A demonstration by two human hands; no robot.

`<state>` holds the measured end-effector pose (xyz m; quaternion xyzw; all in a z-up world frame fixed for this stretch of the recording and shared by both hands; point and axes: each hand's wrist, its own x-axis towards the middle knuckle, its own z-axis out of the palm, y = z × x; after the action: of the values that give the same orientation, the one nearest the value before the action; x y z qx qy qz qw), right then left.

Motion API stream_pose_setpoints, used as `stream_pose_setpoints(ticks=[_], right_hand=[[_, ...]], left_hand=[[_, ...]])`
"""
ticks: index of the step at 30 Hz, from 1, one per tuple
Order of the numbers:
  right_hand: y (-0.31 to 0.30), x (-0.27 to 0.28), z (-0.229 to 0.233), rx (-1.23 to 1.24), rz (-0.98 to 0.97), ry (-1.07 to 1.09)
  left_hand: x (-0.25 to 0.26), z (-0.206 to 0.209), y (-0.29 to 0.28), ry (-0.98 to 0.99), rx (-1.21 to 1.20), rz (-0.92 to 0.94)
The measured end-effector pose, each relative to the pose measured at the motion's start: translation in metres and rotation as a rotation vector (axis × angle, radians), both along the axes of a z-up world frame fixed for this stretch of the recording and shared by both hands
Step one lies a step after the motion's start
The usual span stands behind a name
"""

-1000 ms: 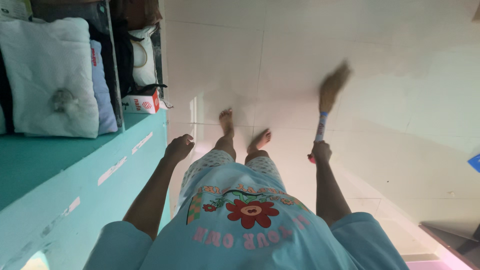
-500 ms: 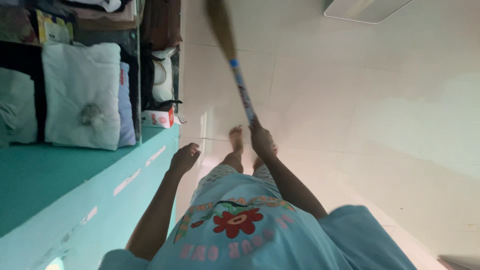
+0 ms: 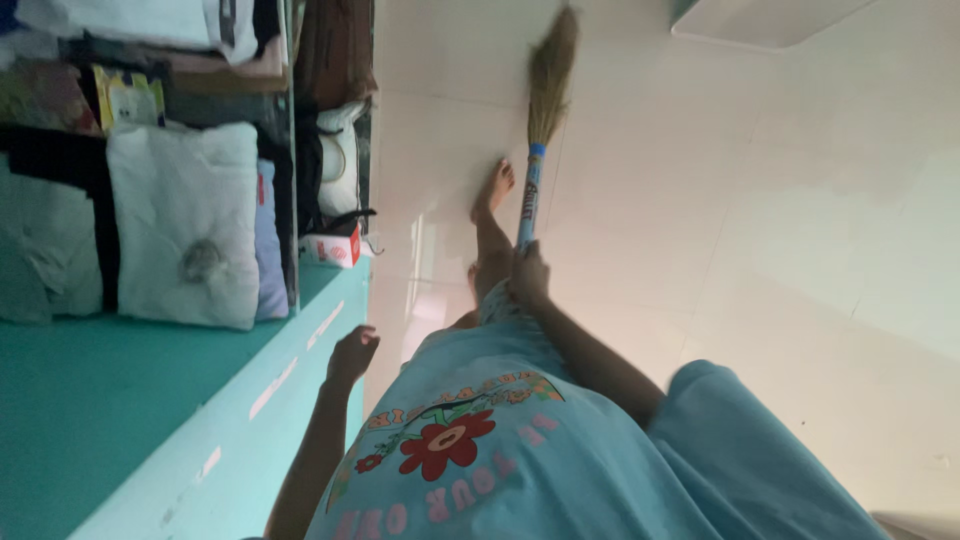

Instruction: The person sweeps the floor using a broom and a dustpan, collecting debris from the edges of the room and near boxes.

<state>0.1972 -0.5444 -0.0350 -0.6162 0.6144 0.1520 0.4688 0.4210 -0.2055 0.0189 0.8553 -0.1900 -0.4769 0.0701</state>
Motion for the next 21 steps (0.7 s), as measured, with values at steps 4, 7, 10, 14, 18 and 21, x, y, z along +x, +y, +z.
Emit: stream_pose_setpoints(ticks=[4, 7, 10, 14, 18, 21], right_hand=[[0.002, 0.054, 0.051, 0.027, 0.133, -0.149], [-0.067, 0.140, 0.027, 0.297, -0.137, -0.257], [-0.168, 0.221, -0.015, -0.416, 0.224, -0.478], [-0.290, 0.240, -0.010, -0.116, 0.269, -0.036], [-0.324, 0.179, 0.014, 0.006, -0.088, -0.066], [-0.294, 0.142, -0.014, -0.006, -0.299, -0.113]], left_hand=[[0.008, 0.009, -0.037, 0.053, -0.021, -0.078], [0.037, 0.009, -0.075, 0.107, 0.003, -0.157], [0.080, 0.010, -0.130, -0.044, -0.167, -0.124], [0.136, 0.046, -0.214, -0.082, -0.394, -0.085], [0.154, 0.075, -0.259, -0.048, -0.382, -0.016], [0.153, 0.052, -0.247, 0.034, -0.383, -0.086]])
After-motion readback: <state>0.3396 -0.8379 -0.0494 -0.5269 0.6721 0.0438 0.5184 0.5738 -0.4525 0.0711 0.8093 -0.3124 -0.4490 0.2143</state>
